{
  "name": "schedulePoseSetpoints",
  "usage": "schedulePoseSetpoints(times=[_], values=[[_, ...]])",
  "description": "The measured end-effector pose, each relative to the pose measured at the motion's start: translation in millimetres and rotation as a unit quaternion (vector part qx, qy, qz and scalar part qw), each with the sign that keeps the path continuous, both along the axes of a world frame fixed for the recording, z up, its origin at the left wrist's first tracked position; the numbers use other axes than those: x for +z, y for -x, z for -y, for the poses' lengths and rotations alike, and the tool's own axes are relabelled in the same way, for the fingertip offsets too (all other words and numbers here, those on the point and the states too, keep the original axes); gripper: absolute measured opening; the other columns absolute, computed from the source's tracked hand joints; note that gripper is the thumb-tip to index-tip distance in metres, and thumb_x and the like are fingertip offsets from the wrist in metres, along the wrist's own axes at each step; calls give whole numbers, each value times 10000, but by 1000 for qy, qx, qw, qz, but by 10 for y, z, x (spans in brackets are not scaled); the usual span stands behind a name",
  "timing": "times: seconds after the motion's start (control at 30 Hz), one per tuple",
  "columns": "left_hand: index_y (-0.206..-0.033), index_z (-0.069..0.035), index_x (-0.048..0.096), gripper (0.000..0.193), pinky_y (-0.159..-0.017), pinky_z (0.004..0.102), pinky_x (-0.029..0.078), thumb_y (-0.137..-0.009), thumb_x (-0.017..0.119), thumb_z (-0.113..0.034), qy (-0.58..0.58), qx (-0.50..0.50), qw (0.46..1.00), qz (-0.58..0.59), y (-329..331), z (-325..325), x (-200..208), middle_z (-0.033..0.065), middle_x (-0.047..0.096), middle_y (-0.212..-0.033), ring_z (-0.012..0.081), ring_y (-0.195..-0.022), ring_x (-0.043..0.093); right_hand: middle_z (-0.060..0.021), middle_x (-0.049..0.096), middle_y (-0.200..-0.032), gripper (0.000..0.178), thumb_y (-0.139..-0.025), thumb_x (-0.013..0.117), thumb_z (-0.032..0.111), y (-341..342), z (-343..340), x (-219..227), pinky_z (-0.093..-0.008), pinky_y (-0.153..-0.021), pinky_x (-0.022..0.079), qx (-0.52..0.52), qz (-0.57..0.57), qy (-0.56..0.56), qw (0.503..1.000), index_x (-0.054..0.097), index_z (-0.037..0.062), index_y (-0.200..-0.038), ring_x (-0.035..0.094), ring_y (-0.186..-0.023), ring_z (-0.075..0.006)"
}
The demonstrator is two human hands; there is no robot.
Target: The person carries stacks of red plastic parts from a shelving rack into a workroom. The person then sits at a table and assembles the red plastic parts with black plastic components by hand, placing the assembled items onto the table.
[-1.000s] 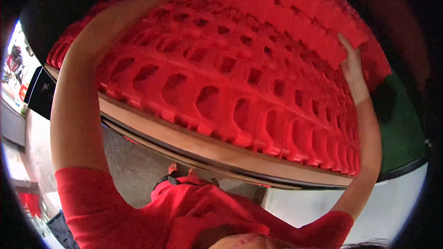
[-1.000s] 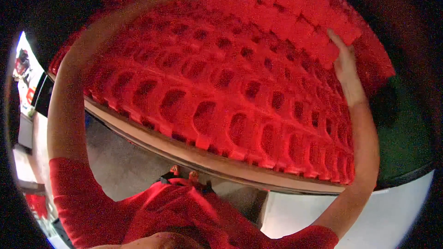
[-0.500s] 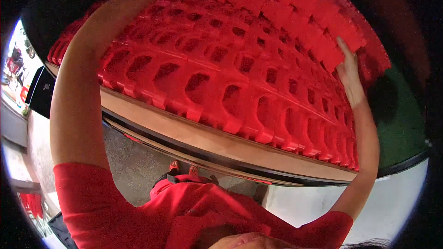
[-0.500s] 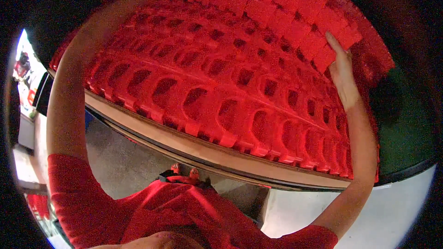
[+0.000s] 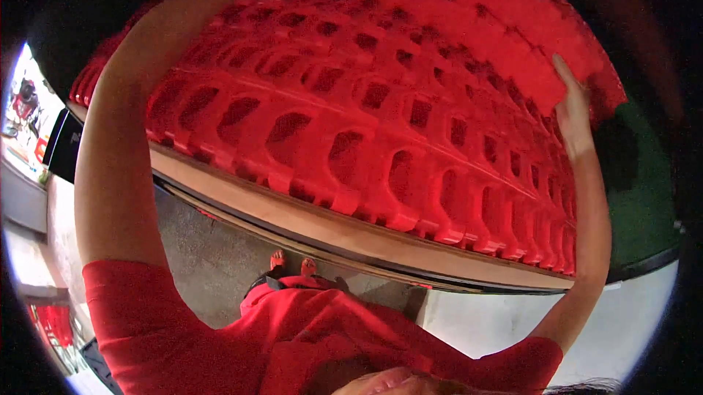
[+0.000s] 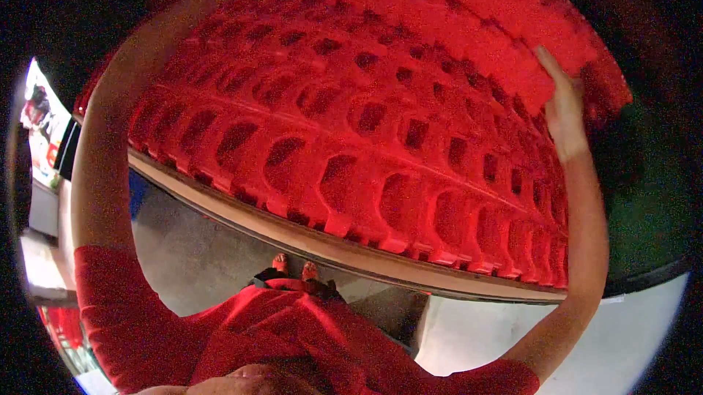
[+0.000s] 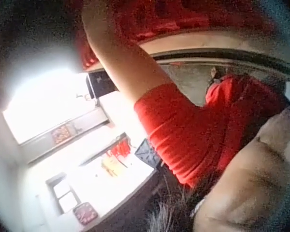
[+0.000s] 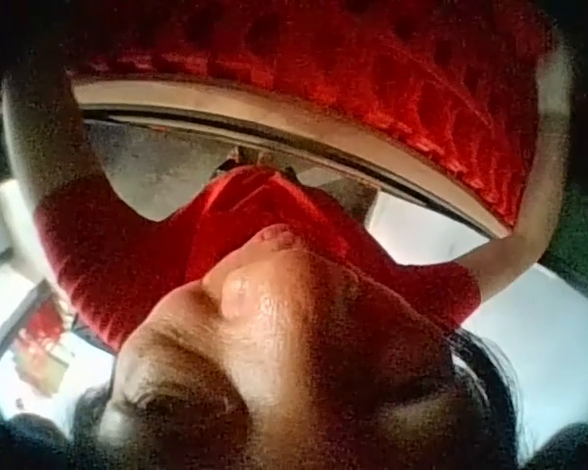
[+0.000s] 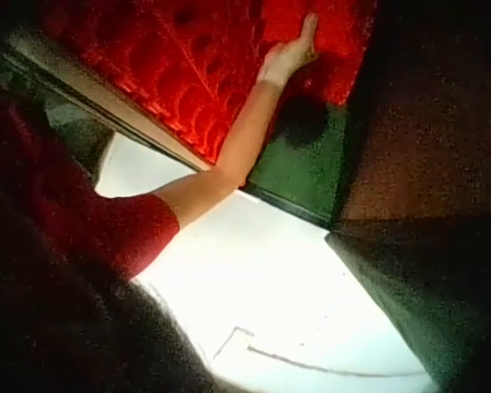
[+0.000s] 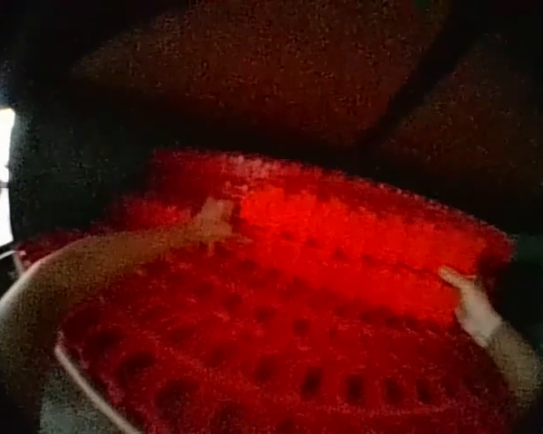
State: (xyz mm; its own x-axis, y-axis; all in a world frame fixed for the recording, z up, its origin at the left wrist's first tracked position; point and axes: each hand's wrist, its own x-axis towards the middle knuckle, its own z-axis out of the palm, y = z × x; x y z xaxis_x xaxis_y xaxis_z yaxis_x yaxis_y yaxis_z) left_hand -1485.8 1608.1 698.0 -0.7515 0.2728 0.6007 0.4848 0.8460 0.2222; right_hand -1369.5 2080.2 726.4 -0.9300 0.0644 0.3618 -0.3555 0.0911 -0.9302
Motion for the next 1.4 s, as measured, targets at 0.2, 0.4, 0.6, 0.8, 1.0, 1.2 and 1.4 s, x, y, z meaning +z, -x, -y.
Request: schedulePoseSetpoints(times=[0.2, 0.4, 0.6, 0.8, 1.0, 1.2, 1.4], values=[[-1294, -4, 443, 844, -826, 439, 484, -658, 825, -408, -138, -92, 982, -89, 110, -94, -48, 185, 623, -1062, 314, -1031, 584, -101, 543, -1305, 462, -881, 636, 155, 115, -621, 41, -365, -1034, 406, 43, -25, 36, 998, 521, -9, -1297, 527, -1194, -207], [-1177, -7, 516, 777, -718, 450, 482, -627, 820, -462, -42, -50, 993, -97, -52, -466, -108, 192, 620, -951, 347, -875, 601, -134, 529, -1312, 479, -854, 672, 115, -64, -762, -36, -381, -1012, 433, -31, -33, 48, 998, 516, -40, -1279, 539, -1175, -243], [-1175, -9, 541, 710, -776, 434, 489, -635, 837, -364, -74, -15, 996, -55, -259, -430, 130, 170, 643, -1000, 332, -936, 613, -108, 556, -1274, 495, -845, 679, 86, -343, -523, -46, -388, -979, 462, -41, -107, -18, 993, 495, -10, -1294, 554, -1148, -242], [-1305, 9, 448, 714, -986, 374, 421, -686, 795, -64, -217, -280, 929, -109, -306, -300, 271, 138, 571, -1233, 264, -1143, 528, -90, 555, -1278, 488, -830, 686, 57, -803, -248, 21, -386, -974, 463, -94, -138, 44, 985, 511, 46, -1286, 553, -1146, -233], [-1317, -11, 443, 689, -1027, 393, 388, -709, 765, 22, -324, -385, 861, -77, -767, 201, 104, 98, 537, -1278, 239, -1189, 492, -84, 569, -1247, 498, -819, 667, -18, -1498, 706, -76, -367, -958, 474, -145, -224, 40, 963, 508, 63, -1284, 564, -1117, -213], [-1330, -35, 430, 703, -1015, 372, 400, -715, 766, 16, -323, -404, 844, -140, -1187, 341, 125, 81, 531, -1281, 222, -1181, 497, -81, 569, -1234, 504, -825, 641, -61, -2191, 944, -300, -370, -924, 497, -227, -254, 11, 940, 491, 57, -1291, 575, -1086, -216], [-1292, -33, 450, 682, -1006, 374, 406, -697, 781, -8, -308, -259, 897, -182, -2520, 668, 166, 109, 534, -1267, 241, -1178, 499, -87, 541, -1283, 482, -860, 633, 6, -2710, 893, -523, -401, -966, 465, -155, -270, 73, 948, 470, 51, -1312, 545, -1135, -233]])
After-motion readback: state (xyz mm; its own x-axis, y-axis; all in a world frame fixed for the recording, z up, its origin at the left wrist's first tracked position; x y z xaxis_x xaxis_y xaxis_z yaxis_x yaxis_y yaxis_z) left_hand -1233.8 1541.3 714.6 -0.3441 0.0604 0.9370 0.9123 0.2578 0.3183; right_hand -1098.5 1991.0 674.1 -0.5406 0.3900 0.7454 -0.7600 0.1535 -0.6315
